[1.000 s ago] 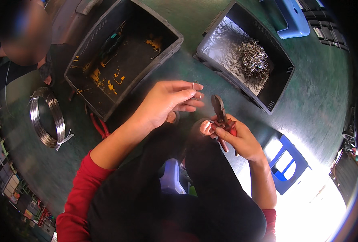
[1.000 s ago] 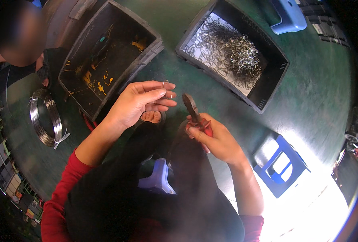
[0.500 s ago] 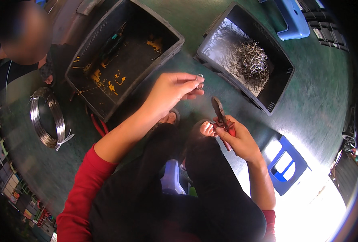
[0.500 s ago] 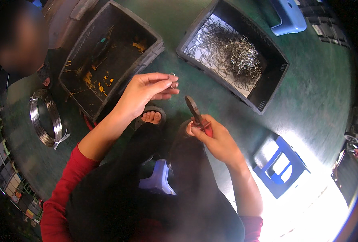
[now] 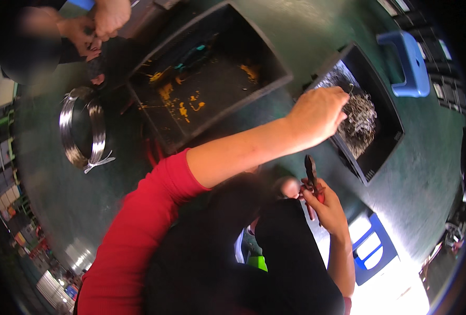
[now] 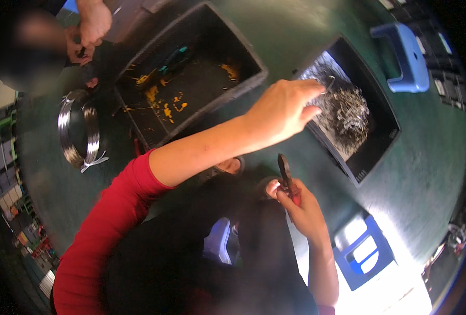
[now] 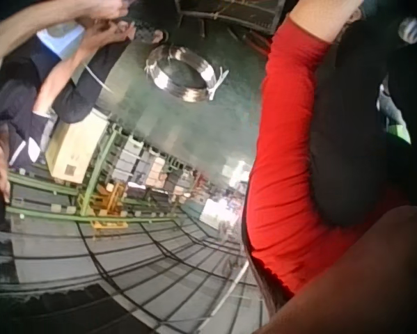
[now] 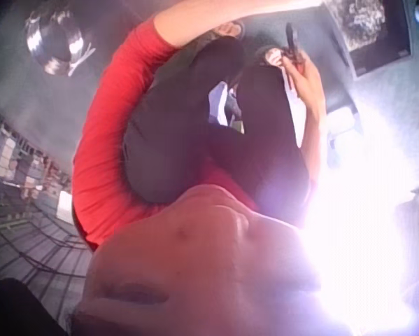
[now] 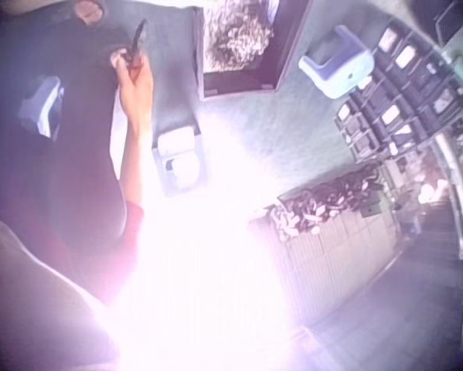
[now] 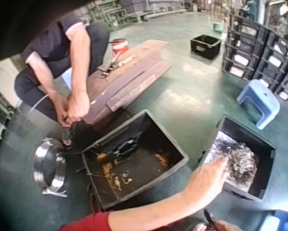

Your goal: The person uses pliers to bend small pieces of metal wire into hooks and places them into a black crate. They repeatedly pick up wire segments, bend them, and deposit the finished hooks into the crate.

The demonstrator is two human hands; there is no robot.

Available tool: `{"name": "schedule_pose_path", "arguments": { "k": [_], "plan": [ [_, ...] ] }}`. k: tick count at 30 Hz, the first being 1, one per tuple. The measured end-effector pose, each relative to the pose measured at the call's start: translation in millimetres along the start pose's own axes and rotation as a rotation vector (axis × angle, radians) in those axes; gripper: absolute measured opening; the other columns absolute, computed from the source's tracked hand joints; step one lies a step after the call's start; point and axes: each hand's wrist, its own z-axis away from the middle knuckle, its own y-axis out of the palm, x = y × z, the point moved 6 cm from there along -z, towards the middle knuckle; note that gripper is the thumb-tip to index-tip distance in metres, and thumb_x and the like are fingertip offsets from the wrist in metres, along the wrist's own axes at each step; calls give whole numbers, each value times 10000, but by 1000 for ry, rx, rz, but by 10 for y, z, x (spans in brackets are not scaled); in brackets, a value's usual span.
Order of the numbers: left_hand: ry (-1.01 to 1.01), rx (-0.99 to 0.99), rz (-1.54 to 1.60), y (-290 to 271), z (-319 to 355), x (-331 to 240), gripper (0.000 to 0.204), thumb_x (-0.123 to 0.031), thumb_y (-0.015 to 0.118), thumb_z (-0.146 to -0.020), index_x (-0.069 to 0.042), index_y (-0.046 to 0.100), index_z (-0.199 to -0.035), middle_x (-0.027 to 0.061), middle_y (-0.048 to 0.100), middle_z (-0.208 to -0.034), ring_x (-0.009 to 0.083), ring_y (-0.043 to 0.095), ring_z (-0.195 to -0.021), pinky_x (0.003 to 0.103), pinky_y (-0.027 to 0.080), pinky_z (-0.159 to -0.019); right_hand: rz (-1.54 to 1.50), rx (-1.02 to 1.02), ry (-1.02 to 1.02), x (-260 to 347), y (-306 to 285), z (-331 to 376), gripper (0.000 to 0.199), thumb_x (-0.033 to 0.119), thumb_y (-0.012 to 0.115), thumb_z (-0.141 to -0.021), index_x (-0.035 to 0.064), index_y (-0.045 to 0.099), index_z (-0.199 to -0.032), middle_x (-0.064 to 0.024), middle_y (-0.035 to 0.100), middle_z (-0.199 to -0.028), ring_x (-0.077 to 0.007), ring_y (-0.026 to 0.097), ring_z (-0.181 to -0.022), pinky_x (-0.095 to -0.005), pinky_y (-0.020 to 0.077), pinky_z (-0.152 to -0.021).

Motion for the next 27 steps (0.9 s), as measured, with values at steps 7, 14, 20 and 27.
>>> {"name": "schedule_pose_path", "arguments": {
  "k": [7, 14, 20, 27],
  "plan": [
    [-342, -302, -112, -1133, 249, 1266, 150, -115, 692, -874, -41, 730, -998, 128, 743, -945, 222, 729, -864, 318, 569, -757, -26, 15, 123, -44, 46, 21, 326, 174, 589, -994, -34, 525, -1236, -56, 615, -965, -98, 578, -811, -216, 459, -641],
    [-626, 42, -253, -885, 772, 2323, 237, -226, 758, -800, -86, 729, -990, 126, 729, -965, 286, 694, -939, 380, 524, -817, 32, -27, 88, -20, 153, -42, 286, 232, 642, -958, 19, 592, -1142, -14, 636, -926, -100, 560, -866, -265, 444, -796],
    [-636, 144, -344, -695, 729, 2260, 247, -275, 774, -770, -94, 726, -931, 128, 726, -942, 297, 693, -913, 404, 525, -798, 24, -12, 137, 31, 173, -48, 284, 222, 629, -969, 5, 594, -1148, -26, 662, -992, -109, 582, -958, -276, 443, -889],
    [-356, -104, -189, -1187, 584, 1687, 177, -188, 743, -835, -37, 708, -921, 123, 731, -885, 221, 698, -801, 336, 517, -735, -94, -28, 22, 264, 73, -115, 335, 196, 583, -1002, -19, 527, -1253, -64, 609, -1029, -119, 595, -915, -281, 486, -849]
  ]
}}
